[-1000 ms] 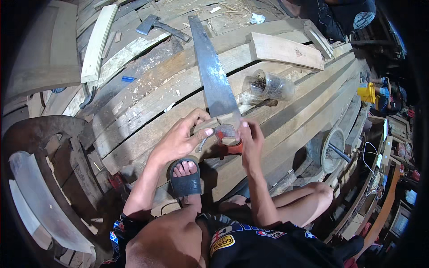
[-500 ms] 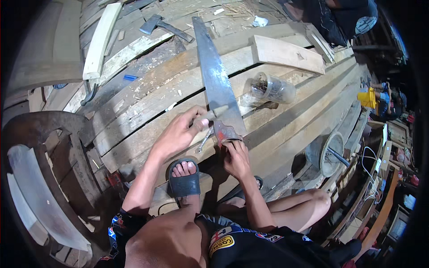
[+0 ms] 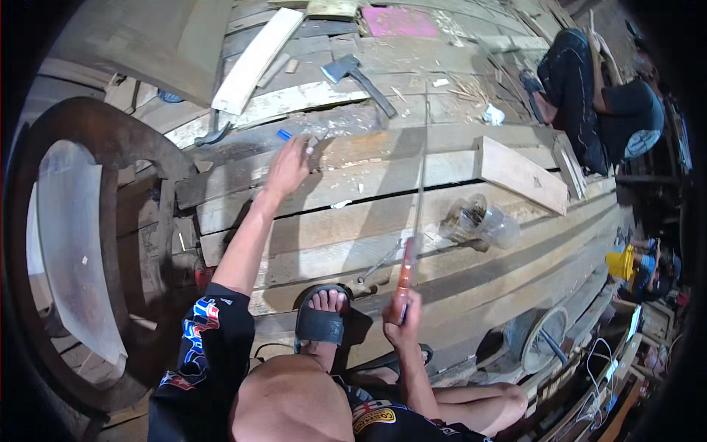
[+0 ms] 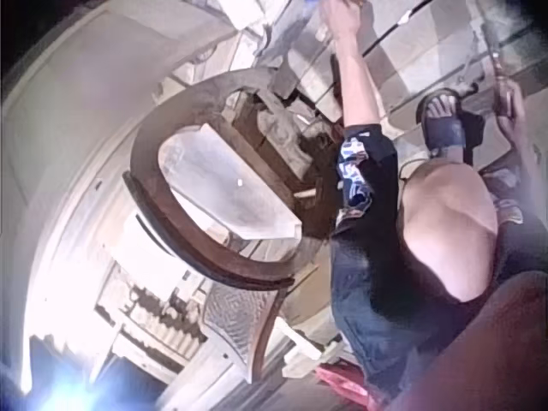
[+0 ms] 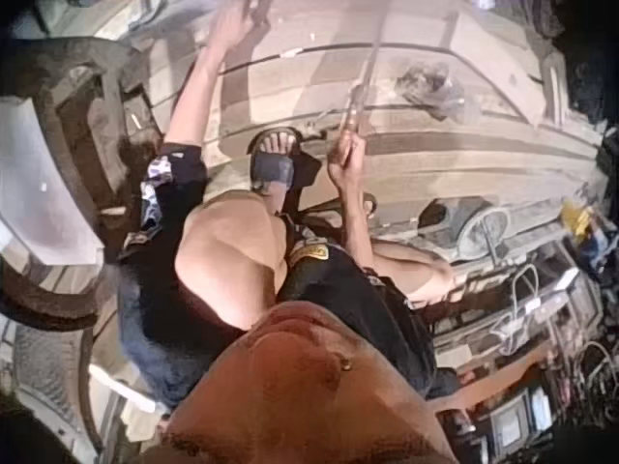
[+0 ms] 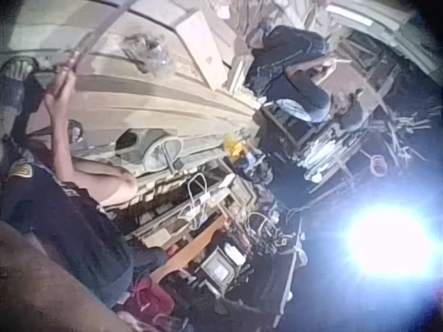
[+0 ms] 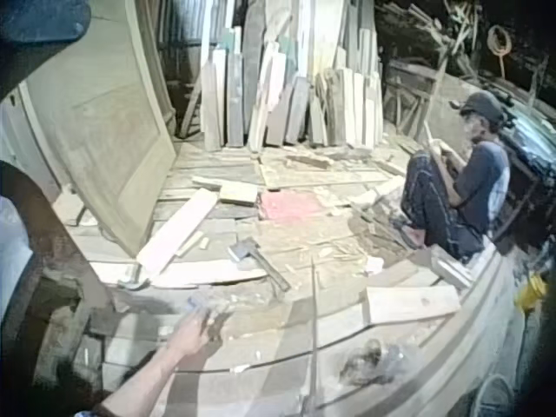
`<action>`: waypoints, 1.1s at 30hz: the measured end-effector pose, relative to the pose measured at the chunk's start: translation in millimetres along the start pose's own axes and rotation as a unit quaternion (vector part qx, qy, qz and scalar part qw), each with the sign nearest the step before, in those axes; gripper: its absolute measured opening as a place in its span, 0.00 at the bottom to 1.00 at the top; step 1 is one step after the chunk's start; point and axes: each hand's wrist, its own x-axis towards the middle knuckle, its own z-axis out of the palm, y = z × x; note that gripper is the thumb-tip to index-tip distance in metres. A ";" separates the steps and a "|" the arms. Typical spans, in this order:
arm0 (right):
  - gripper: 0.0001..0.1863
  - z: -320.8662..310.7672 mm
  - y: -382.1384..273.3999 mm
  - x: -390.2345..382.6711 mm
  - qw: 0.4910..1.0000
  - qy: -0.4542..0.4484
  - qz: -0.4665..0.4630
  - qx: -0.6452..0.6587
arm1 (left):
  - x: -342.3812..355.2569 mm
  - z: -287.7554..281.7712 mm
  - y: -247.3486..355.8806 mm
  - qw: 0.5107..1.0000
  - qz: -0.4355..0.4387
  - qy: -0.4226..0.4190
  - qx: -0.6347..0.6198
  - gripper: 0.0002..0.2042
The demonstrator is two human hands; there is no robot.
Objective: Manually sawing and sanding wood pieces in a workshop.
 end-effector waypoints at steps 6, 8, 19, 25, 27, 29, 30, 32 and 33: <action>0.08 -13.1 -40.1 24.3 0.987 0.138 -0.041 -0.068 | -17.7 -7.9 -6.1 1.000 0.019 0.013 -0.006 0.18; 0.07 -19.7 -57.4 29.2 0.984 0.137 0.037 0.109 | -19.4 -16.1 -0.5 0.999 0.016 -0.036 -0.008 0.20; 0.07 43.9 -76.1 71.6 0.979 0.042 -0.193 -0.044 | -0.9 -8.5 -9.9 0.999 0.032 0.036 -0.020 0.10; 0.10 72.2 -68.1 86.6 0.977 -0.027 -0.209 -0.028 | -4.8 -5.3 -12.8 0.995 0.052 0.085 0.014 0.12; 0.09 74.7 -61.7 85.7 0.980 -0.026 -0.196 -0.030 | -6.2 -8.3 -8.9 0.996 0.053 0.070 0.007 0.13; 0.09 75.0 -59.1 87.1 0.981 -0.025 -0.188 -0.029 | -5.5 -10.9 -7.3 0.997 0.037 0.062 0.010 0.13; 0.09 75.0 -57.7 87.7 0.983 -0.023 -0.180 -0.028 | -5.2 -11.5 -7.1 0.998 0.022 0.054 0.012 0.12; 0.08 72.7 -51.4 84.5 0.986 -0.033 -0.160 -0.022 | -4.7 -10.0 -6.1 0.997 0.031 0.069 0.016 0.11; 0.09 71.0 -50.9 83.3 0.990 -0.050 -0.134 -0.015 | -4.7 -8.7 -5.9 0.995 0.040 0.084 0.020 0.09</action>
